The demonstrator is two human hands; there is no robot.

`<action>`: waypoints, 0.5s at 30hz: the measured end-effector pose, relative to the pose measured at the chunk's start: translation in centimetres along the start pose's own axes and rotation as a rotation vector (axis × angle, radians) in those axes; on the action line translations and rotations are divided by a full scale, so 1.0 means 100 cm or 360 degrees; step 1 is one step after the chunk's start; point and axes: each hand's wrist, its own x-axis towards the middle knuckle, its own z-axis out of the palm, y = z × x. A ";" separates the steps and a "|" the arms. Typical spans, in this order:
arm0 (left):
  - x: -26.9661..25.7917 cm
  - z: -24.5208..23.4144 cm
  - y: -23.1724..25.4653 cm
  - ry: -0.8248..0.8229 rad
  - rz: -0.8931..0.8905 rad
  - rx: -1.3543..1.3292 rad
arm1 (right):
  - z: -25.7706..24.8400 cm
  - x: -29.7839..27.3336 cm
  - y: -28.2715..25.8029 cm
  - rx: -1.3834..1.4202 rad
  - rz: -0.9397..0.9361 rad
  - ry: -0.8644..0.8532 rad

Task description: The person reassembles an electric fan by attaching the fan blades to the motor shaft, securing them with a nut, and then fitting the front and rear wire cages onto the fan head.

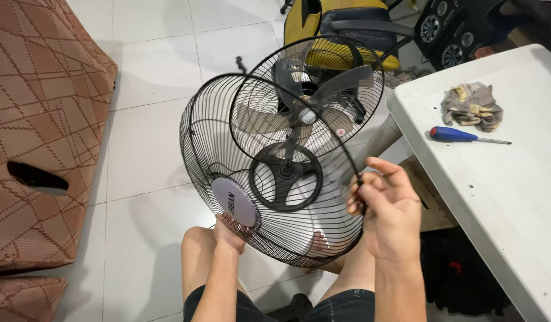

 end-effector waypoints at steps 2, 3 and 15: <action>0.006 -0.004 0.002 0.0029 -0.0080 0.0116 | 0.004 -0.004 0.002 -0.0075 0.0019 -0.0099; 0.007 -0.005 0.004 0.0045 -0.0121 0.0174 | 0.006 -0.006 0.002 -0.0113 0.0030 -0.0147; -0.187 0.109 0.099 0.0100 0.2366 0.1344 | 0.010 -0.017 0.008 -0.0980 -0.0141 -0.0336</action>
